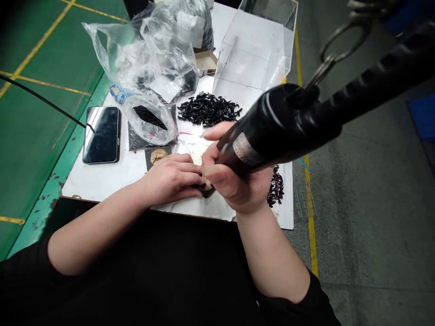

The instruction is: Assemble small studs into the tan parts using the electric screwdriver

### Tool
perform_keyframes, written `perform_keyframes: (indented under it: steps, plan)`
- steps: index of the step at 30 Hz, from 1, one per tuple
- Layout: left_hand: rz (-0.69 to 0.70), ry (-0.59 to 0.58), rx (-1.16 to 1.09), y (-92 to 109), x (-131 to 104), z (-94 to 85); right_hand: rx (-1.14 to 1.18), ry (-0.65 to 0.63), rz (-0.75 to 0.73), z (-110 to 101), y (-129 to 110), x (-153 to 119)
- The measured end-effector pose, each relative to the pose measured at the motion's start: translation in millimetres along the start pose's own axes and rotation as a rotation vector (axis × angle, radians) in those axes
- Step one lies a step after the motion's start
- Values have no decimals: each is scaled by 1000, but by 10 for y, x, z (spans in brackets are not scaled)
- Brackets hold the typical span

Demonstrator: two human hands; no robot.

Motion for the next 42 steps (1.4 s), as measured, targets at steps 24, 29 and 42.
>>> perform_keyframes:
  steps: [24,29,42]
  plan:
    - [66,145,108,74,-23,-97,-578,-258,152,-296,-137,24]
    - [-392,710,372,-158,-154,-487,-1031,-591,206,-475,101,-125]
    - [-951,213,633,-361,-102,-478,-862,-309,154,-367,-363,735]
Point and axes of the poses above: each hand's wrist, its own x-axis towards the middle knuckle, its own z-axis out of the palm, y = z × x, the point moved 4 cm from there along x, towards the middle knuckle, and after that the axes turned 10 degrees about y, right-handed, at the moved point
